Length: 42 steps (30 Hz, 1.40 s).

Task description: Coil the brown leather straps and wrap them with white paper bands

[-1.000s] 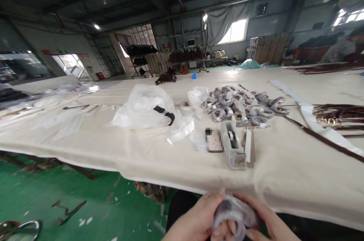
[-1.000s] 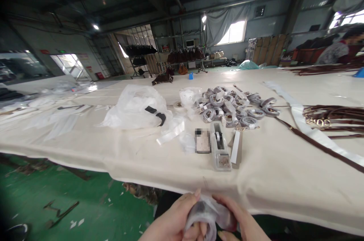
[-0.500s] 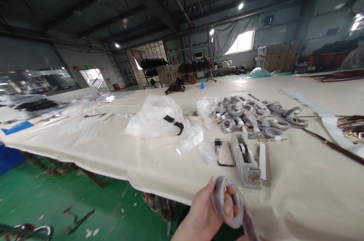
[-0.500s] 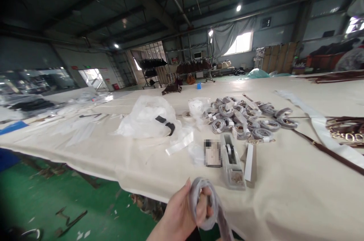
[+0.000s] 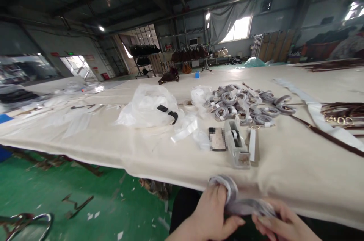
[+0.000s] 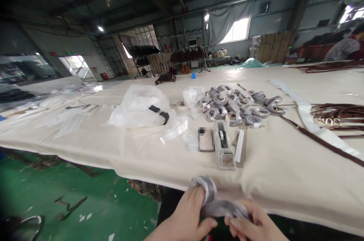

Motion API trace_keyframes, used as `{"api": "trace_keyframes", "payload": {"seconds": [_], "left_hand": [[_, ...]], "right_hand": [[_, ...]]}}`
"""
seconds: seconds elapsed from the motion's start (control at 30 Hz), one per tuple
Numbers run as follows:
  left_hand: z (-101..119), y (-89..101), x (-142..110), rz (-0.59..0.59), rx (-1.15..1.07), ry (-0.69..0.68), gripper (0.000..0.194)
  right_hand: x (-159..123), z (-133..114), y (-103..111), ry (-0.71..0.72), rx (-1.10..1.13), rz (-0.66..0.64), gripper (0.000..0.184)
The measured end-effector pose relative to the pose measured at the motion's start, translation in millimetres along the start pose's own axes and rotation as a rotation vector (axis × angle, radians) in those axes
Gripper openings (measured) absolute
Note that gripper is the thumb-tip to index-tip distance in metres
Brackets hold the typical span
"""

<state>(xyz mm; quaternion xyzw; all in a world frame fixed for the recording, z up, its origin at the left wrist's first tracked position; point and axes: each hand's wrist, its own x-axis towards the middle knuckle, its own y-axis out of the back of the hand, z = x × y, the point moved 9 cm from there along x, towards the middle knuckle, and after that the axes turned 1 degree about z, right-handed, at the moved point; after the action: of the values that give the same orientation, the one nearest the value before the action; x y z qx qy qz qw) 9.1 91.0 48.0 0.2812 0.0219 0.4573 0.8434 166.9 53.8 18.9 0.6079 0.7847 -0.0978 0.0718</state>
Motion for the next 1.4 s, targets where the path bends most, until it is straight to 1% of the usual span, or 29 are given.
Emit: {"api": "trace_keyframes", "payload": {"seconds": [0.07, 0.1, 0.13, 0.2, 0.23, 0.27, 0.3, 0.33, 0.37, 0.43, 0.53, 0.6, 0.67, 0.73, 0.77, 0.8, 0.87, 1.0, 1.03, 1.07, 1.13, 1.17, 1.2, 1.23, 1.3, 1.33, 1.37, 1.4], "left_hand": [[4.9, -2.9, 0.2, -0.023, -0.012, 0.056, 0.037], [4.2, -7.1, 0.1, -0.056, -0.039, 0.098, 0.032], [0.9, -14.0, -1.1, -0.117, -0.090, 0.155, 0.035], [-11.6, -35.4, -9.7, -0.308, -0.269, 0.322, 0.050], [-18.1, -46.8, -17.1, -0.409, -0.387, 0.419, 0.058], [-23.1, -56.2, -24.7, -0.491, -0.506, 0.505, 0.065], [-26.6, -62.7, -30.9, -0.543, -0.615, 0.571, 0.070], [-29.7, -66.0, -34.7, -0.563, -0.701, 0.612, 0.074], [-32.8, -66.9, -36.3, -0.553, -0.768, 0.636, 0.075], [-38.6, -65.7, -36.0, -0.495, -0.870, 0.661, 0.076], [-44.4, -63.1, -30.8, -0.370, -1.033, 0.680, 0.074], [-45.6, -63.6, -25.8, -0.295, -1.168, 0.681, 0.074], [-47.4, -66.8, -22.1, -0.221, -1.311, 0.704, 0.076], [-49.8, -71.8, -20.2, -0.152, -1.445, 0.738, 0.077], [-50.8, -74.5, -19.9, -0.122, -1.504, 0.751, 0.077], [-51.4, -77.5, -19.9, -0.102, -1.553, 0.759, 0.077], [-51.8, -84.9, -21.5, -0.100, -1.611, 0.775, 0.077], [-52.7, -98.0, -26.6, -0.168, -1.589, 0.817, 0.079], [-54.8, -97.2, -26.4, -0.150, -1.553, 0.816, 0.076], [-58.4, -93.2, -25.3, -0.103, -1.501, 0.807, 0.070], [-66.2, -77.6, -22.2, 0.030, -1.350, 0.765, 0.058], [-68.0, -69.0, -20.5, 0.071, -1.251, 0.734, 0.055], [-67.4, -62.2, -18.8, 0.072, -1.144, 0.699, 0.055], [-64.4, -59.3, -17.0, 0.023, -1.030, 0.661, 0.057], [-56.5, -62.2, -14.9, -0.141, -0.789, 0.582, 0.066], [-54.2, -64.5, -14.4, -0.190, -0.691, 0.548, 0.069], [-53.7, -66.4, -13.8, -0.202, -0.635, 0.528, 0.069], [-54.6, -67.3, -12.7, -0.177, -0.624, 0.521, 0.066]], "right_hand": [[1.9, -7.0, 8.3, 0.032, -0.126, 0.025, 0.047], [3.0, -9.1, 12.2, 0.049, -0.226, 0.038, 0.044], [4.0, -10.2, 16.0, 0.066, -0.341, 0.056, 0.039], [5.4, -8.2, 23.3, 0.079, -0.548, 0.095, 0.027], [5.7, -5.5, 25.9, 0.075, -0.620, 0.107, 0.024], [5.6, -2.8, 27.0, 0.070, -0.668, 0.108, 0.026], [5.2, -0.5, 26.1, 0.069, -0.692, 0.096, 0.030], [4.5, 0.9, 23.1, 0.072, -0.698, 0.072, 0.031], [3.6, 1.6, 17.9, 0.078, -0.694, 0.038, 0.031], [1.4, 1.2, 3.2, 0.093, -0.642, -0.028, 0.033], [0.1, 3.4, -27.2, 0.110, -0.478, -0.110, 0.036], [2.4, 11.7, -46.3, 0.092, -0.314, -0.122, 0.040], [6.8, 25.1, -59.1, 0.039, -0.122, -0.096, 0.046], [11.3, 35.0, -64.5, 0.015, 0.020, -0.055, 0.049], [13.1, 37.6, -64.8, 0.015, 0.057, -0.038, 0.048], [14.4, 38.5, -64.2, 0.022, 0.071, -0.030, 0.046], [15.0, 35.5, -60.8, 0.051, 0.061, -0.029, 0.045], [9.7, 21.9, -49.3, 0.096, -0.080, -0.052, 0.044], [7.8, 18.3, -44.5, 0.093, -0.130, -0.046, 0.043], [5.7, 14.6, -39.6, 0.085, -0.183, -0.041, 0.041], [1.7, 7.8, -31.8, 0.061, -0.306, -0.057, 0.035], [-0.1, 6.3, -30.1, 0.038, -0.381, -0.087, 0.033], [-1.9, 6.6, -29.4, 0.008, -0.458, -0.127, 0.031], [-3.4, 8.4, -28.6, -0.027, -0.529, -0.162, 0.030], [-4.6, 14.2, -26.8, -0.080, -0.616, -0.203, 0.029], [-3.9, 16.8, -25.7, -0.086, -0.626, -0.202, 0.029], [-2.3, 18.7, -24.2, -0.079, -0.615, -0.184, 0.029], [-0.2, 20.4, -22.3, -0.062, -0.591, -0.156, 0.029]]}}
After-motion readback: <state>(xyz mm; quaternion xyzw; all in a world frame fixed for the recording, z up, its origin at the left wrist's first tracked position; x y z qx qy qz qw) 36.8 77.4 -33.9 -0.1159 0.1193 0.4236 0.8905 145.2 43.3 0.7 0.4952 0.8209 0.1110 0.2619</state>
